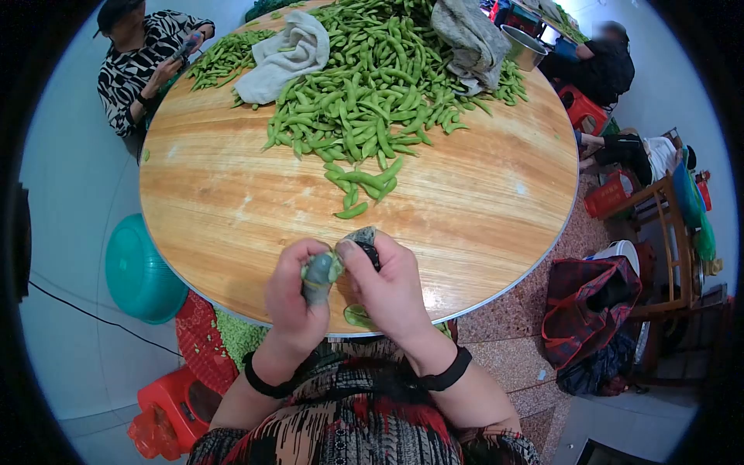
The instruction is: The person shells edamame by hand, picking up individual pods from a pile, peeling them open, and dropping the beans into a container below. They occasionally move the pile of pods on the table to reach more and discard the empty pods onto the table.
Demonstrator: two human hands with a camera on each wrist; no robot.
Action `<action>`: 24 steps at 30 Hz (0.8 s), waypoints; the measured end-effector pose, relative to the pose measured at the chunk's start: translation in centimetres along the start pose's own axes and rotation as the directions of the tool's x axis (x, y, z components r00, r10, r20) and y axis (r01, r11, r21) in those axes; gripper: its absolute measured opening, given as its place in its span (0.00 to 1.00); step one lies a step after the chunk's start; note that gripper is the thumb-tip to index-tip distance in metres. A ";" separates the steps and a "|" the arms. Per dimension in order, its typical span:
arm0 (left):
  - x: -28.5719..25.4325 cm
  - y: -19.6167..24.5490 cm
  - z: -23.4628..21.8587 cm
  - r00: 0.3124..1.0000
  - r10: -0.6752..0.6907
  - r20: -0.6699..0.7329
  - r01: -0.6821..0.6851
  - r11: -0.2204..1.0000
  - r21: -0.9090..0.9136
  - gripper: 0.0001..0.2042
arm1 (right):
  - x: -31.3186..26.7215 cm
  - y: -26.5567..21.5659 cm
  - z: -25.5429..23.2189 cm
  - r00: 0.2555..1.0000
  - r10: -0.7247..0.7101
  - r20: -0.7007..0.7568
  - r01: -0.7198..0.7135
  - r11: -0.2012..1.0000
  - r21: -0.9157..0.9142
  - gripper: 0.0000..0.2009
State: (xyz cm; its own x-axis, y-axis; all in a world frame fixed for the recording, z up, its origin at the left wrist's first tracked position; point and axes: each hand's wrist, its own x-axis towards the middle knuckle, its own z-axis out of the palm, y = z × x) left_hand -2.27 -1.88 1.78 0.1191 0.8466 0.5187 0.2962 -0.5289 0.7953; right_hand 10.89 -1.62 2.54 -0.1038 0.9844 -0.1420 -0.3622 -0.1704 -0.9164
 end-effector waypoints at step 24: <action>0.4 -0.6 -0.2 0.692 -0.611 0.385 0.587 0.166 -0.792 0.11 | 0.9 -2.9 -2.0 0.964 0.098 0.249 0.044 0.859 -0.510 0.13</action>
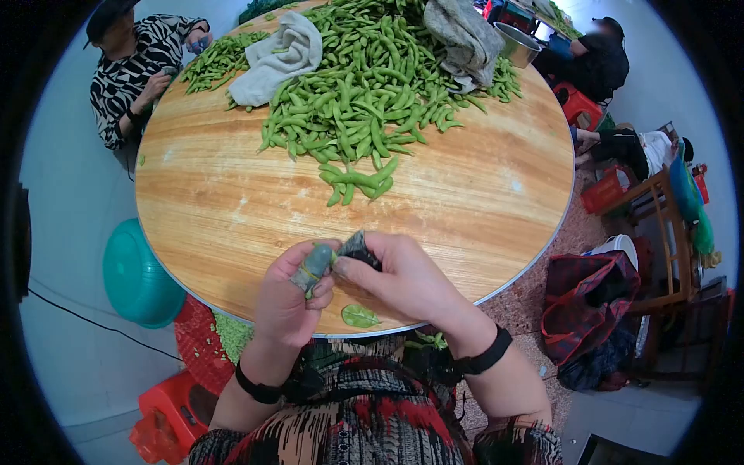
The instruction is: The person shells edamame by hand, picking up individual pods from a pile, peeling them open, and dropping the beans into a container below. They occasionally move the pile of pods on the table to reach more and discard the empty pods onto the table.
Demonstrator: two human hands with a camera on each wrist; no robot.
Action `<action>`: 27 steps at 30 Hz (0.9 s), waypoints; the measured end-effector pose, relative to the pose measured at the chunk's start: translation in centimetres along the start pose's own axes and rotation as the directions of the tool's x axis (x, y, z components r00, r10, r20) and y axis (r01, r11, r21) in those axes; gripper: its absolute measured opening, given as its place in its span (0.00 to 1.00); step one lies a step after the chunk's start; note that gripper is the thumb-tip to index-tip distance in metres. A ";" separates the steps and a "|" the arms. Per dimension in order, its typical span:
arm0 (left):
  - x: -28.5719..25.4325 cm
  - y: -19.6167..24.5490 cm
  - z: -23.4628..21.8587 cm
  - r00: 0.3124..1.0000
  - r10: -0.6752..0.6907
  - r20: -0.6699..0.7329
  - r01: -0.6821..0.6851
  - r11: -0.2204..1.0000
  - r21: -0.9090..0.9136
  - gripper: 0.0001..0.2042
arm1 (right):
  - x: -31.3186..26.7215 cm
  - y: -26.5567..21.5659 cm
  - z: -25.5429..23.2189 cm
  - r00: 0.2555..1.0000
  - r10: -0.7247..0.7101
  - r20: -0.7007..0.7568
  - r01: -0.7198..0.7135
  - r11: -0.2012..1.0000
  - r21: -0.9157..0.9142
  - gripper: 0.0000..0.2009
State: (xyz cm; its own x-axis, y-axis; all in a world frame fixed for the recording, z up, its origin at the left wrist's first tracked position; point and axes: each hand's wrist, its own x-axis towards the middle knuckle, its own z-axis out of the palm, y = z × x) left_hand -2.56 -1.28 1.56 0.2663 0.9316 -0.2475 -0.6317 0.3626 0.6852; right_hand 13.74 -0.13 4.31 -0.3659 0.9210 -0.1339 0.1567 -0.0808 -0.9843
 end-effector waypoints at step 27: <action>-0.2 -1.9 0.7 0.930 0.354 0.098 -0.338 0.720 0.606 0.11 | -2.0 2.0 0.8 0.974 -0.057 -0.218 0.023 0.988 -0.153 0.11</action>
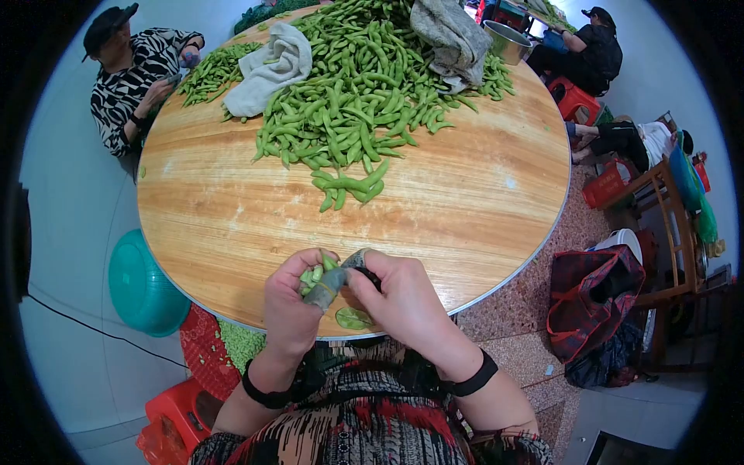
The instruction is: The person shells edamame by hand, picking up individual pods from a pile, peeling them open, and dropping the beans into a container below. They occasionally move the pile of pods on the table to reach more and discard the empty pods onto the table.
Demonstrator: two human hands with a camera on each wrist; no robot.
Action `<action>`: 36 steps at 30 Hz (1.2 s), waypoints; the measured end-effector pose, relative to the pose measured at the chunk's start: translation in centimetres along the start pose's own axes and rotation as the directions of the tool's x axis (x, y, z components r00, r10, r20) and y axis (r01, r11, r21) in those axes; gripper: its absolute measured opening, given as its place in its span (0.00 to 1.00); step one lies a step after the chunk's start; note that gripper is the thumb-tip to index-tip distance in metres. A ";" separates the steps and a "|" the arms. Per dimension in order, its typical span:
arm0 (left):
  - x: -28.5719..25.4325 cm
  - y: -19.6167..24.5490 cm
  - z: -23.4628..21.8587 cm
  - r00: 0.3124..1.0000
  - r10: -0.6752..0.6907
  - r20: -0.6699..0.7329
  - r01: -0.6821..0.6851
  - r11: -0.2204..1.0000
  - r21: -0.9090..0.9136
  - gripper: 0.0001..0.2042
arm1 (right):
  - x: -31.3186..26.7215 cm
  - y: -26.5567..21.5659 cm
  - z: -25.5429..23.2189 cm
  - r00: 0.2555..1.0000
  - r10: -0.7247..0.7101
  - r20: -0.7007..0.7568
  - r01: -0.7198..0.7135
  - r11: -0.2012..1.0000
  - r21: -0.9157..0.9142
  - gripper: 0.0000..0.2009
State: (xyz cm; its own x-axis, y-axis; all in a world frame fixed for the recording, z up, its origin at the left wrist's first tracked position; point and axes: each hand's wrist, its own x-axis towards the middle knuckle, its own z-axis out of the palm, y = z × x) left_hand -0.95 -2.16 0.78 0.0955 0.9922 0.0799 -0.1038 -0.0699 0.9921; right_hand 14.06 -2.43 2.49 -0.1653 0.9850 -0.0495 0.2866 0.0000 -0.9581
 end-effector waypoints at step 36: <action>1.9 0.5 -3.8 0.953 -0.230 0.197 0.303 0.726 -0.618 0.04 | 8.2 -1.0 -4.6 0.982 -0.189 0.023 0.141 0.643 -0.753 0.11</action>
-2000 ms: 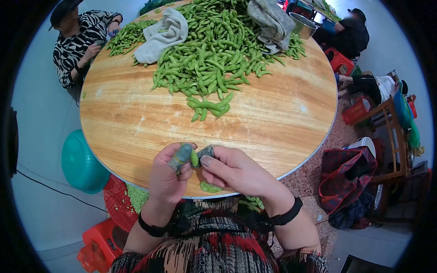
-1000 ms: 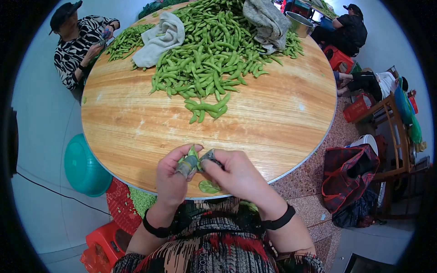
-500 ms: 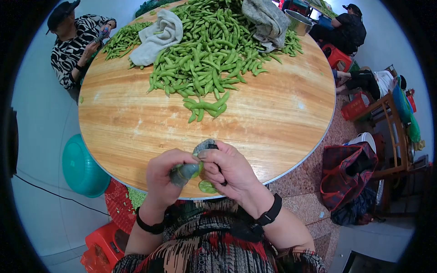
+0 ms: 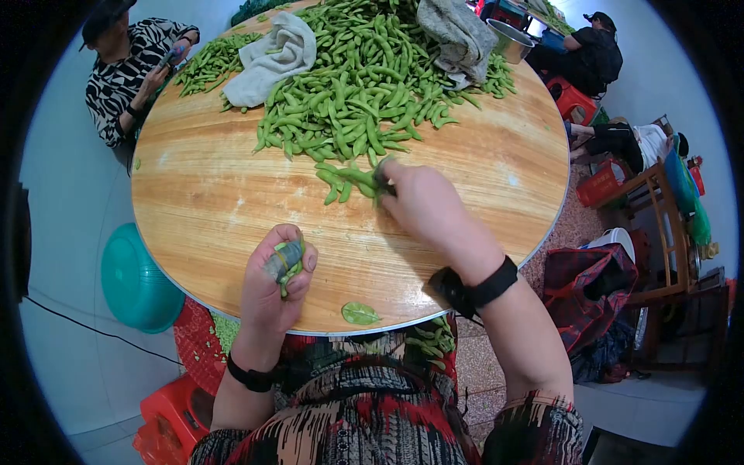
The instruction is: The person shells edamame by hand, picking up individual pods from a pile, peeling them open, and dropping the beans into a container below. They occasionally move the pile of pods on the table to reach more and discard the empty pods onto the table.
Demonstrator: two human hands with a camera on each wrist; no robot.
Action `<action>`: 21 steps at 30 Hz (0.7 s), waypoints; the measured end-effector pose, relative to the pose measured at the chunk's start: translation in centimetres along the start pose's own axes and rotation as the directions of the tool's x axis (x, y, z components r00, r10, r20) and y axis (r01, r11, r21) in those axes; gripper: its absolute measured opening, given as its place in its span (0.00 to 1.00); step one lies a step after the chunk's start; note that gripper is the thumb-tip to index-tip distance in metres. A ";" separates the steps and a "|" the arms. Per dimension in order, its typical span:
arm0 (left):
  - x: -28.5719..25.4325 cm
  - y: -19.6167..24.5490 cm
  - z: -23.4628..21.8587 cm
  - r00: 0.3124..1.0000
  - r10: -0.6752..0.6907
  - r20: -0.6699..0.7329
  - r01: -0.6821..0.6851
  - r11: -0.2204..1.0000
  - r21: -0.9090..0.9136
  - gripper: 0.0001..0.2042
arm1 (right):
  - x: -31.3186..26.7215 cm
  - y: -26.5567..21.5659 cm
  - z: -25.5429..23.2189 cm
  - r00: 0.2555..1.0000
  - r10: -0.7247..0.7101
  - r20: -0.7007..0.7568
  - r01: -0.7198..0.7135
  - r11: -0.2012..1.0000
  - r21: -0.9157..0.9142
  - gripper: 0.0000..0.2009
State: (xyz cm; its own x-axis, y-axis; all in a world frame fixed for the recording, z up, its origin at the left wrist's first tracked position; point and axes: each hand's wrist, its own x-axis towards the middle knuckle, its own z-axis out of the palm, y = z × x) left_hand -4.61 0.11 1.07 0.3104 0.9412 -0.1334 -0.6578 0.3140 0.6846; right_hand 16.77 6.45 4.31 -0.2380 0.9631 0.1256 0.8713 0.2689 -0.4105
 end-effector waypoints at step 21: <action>-2.8 -1.0 0.7 0.762 0.330 0.557 -0.633 0.199 0.748 0.16 | -9.0 -6.2 3.2 0.874 0.086 0.479 -0.430 -0.326 0.842 0.06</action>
State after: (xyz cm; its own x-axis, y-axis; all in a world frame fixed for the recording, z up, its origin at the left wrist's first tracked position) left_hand -4.29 -2.92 1.25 0.4014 0.7514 0.5238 0.1856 -0.6267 0.7568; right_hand 12.16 -3.82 2.84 -0.3388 0.8701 -0.3581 -0.5428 -0.4916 -0.6810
